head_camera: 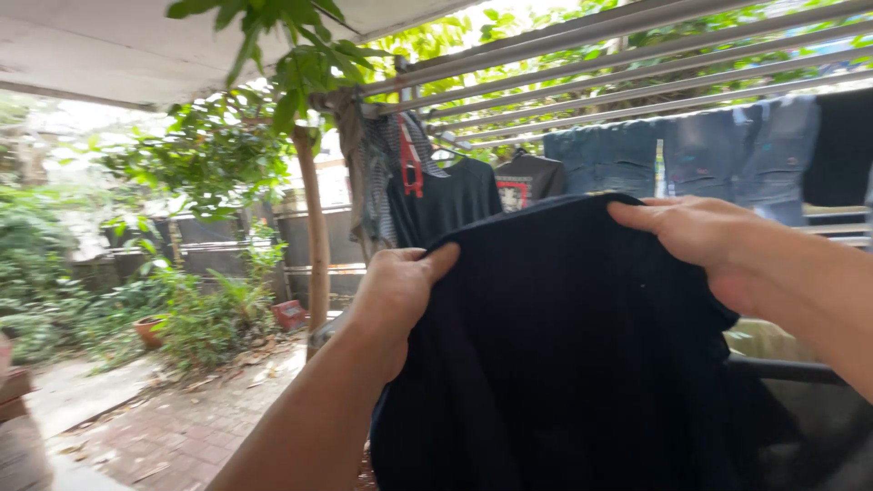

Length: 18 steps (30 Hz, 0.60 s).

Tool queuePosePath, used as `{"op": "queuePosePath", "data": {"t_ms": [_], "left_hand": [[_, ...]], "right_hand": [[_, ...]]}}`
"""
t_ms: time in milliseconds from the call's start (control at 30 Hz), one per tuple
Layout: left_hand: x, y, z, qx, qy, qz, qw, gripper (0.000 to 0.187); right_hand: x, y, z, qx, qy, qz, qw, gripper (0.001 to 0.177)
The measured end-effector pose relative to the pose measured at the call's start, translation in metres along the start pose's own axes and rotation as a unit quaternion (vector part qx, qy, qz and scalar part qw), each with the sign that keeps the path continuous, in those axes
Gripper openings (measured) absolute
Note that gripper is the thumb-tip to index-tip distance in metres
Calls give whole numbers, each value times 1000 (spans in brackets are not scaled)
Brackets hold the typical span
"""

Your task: Hanging various pieces of clothing on a drying rack using hangers and clips.

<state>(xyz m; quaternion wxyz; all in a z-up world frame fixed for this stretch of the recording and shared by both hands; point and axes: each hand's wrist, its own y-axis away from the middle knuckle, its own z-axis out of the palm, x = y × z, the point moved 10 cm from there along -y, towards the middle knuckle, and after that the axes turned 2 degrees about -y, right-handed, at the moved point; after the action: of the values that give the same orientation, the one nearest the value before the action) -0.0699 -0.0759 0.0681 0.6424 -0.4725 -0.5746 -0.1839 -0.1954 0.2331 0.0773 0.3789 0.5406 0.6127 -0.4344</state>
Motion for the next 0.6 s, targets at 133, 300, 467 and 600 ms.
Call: {"op": "queuePosePath", "data": {"t_ms": [133,300,467,600], "left_hand": [[-23,18,3,-136,89,-174,971,46],[-52,7,8,-217,244,-275,904,48],[-26,-5,8,-254,373,-236,861,43],[-23,-19,15,-263,427,-225,836,43]], "right_hand": [[3,-15,29,-19,-16,25,999,80],[4,-48,63,-87,-22,42,995,65],[-12,-52,93,-158,92,1,983,48],[-20,-28,124,-222,115,-10,968,35]]}}
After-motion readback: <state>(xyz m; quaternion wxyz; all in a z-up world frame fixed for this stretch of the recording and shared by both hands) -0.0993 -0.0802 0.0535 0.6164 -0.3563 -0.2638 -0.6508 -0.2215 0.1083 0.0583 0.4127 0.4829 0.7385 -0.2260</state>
